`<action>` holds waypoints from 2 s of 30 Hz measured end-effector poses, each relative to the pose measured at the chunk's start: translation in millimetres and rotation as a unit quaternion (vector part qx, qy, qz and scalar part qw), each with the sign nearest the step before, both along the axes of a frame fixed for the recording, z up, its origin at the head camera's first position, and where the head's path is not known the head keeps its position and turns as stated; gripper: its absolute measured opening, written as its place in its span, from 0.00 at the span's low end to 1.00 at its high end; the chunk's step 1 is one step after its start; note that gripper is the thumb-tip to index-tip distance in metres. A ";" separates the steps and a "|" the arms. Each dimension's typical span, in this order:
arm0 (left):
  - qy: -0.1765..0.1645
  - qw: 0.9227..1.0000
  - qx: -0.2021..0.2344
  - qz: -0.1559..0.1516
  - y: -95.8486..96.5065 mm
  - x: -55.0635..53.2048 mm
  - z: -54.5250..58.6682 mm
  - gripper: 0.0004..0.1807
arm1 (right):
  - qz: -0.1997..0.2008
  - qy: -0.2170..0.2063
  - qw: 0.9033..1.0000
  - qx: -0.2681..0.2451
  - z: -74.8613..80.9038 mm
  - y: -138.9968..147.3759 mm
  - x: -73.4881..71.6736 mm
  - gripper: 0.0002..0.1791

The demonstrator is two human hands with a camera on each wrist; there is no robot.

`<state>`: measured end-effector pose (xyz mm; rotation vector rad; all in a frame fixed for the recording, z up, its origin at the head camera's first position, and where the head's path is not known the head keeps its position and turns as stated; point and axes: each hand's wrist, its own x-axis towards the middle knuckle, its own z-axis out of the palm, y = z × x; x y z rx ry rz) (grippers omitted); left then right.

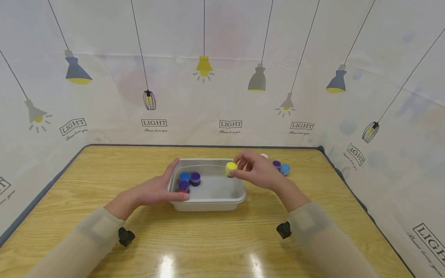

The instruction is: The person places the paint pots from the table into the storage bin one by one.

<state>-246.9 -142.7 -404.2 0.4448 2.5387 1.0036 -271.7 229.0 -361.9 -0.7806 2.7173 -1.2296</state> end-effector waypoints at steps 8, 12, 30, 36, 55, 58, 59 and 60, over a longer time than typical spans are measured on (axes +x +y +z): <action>0.001 1.000 0.002 -0.003 0.9 -0.2 0.0 0.78 | 0.026 -0.013 1.000 -0.011 -2.6 -25.2 -3.4 0.16; -0.001 1.000 0.002 -0.001 0.7 -0.6 0.1 0.78 | 0.040 -0.009 0.999 -0.005 -5.7 -38.1 -5.1 0.15; 0.004 1.000 -0.001 -0.003 1.1 -0.5 -1.2 0.77 | 0.068 -0.033 0.996 0.039 -21.6 -85.8 -16.8 0.16; 0.003 1.000 -0.001 -0.004 0.8 -0.4 -1.5 0.77 | 0.065 -0.033 0.996 0.049 -29.6 -95.4 -19.3 0.17; 0.008 1.000 -0.008 -0.006 1.3 0.7 -0.1 0.77 | 0.073 -0.048 0.987 0.138 -42.5 -103.6 -25.6 0.15; 0.008 1.000 -0.006 -0.007 1.3 1.1 0.5 0.77 | 0.073 -0.054 0.986 0.143 -42.7 -104.0 -25.7 0.16; 0.008 1.000 -0.006 -0.007 1.4 1.2 0.8 0.77 | 0.072 -0.058 0.985 0.144 -42.7 -104.2 -25.4 0.16; 0.008 1.000 -0.006 -0.007 1.5 1.3 0.9 0.77 | 0.072 -0.062 0.985 0.144 -43.1 -104.3 -25.4 0.16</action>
